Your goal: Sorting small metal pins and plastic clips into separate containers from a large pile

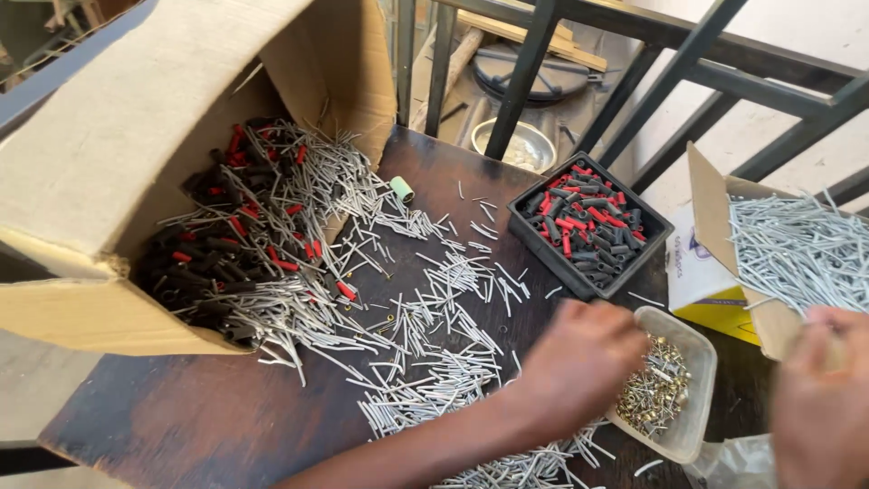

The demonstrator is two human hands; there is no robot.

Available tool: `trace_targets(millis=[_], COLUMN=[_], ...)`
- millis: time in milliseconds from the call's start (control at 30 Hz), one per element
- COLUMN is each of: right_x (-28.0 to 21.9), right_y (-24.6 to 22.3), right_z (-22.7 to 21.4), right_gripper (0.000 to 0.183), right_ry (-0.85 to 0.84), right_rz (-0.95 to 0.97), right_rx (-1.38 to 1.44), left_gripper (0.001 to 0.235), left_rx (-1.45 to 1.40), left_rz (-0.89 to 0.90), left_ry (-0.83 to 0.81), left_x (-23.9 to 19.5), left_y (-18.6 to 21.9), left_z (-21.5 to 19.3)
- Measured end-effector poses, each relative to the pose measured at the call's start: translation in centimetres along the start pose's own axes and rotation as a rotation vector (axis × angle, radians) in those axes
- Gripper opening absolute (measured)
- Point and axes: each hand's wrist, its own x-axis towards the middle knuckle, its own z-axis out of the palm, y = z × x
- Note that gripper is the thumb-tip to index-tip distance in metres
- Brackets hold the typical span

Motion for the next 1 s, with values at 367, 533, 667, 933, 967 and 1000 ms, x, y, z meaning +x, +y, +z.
trace_targets(millis=[367,533,667,933,967,1000], right_x=[-5.9,-6.9,-7.1,-6.4,-6.2,-5.4], right_y=[-24.2,-26.6,-26.8,-26.0,-26.0,-24.6], right_z=[-0.3,0.8,1.2,1.4,0.9,0.6], right_gripper=[0.021,0.02,0.018,0.01,0.009,0.009], right_ry=[-0.528,-0.52,-0.487,-0.661,-0.7,-0.696], right_rz=[-0.498,-0.519,-0.471,-0.315,-0.297,-0.29], right_rx=[0.373,0.261,0.29,0.484,0.48,0.476], left_gripper=[0.039,0.03,0.011,0.017,0.016,0.016], left_rx=[0.379,0.357,0.31,0.234,0.194,0.191], left_rz=[-0.847,-0.811,-0.752,-0.527,-0.502,-0.494], left_ry=[0.174,0.204,0.222,0.41,0.418,0.415], left_x=[-14.1,-14.7,-14.5,-12.8,-12.3,-11.3], left_y=[-9.1,-9.8,-11.1,-8.0,-7.2,-6.3], left_z=[-11.0,-10.2,-9.4,-11.2,-11.3,-10.7])
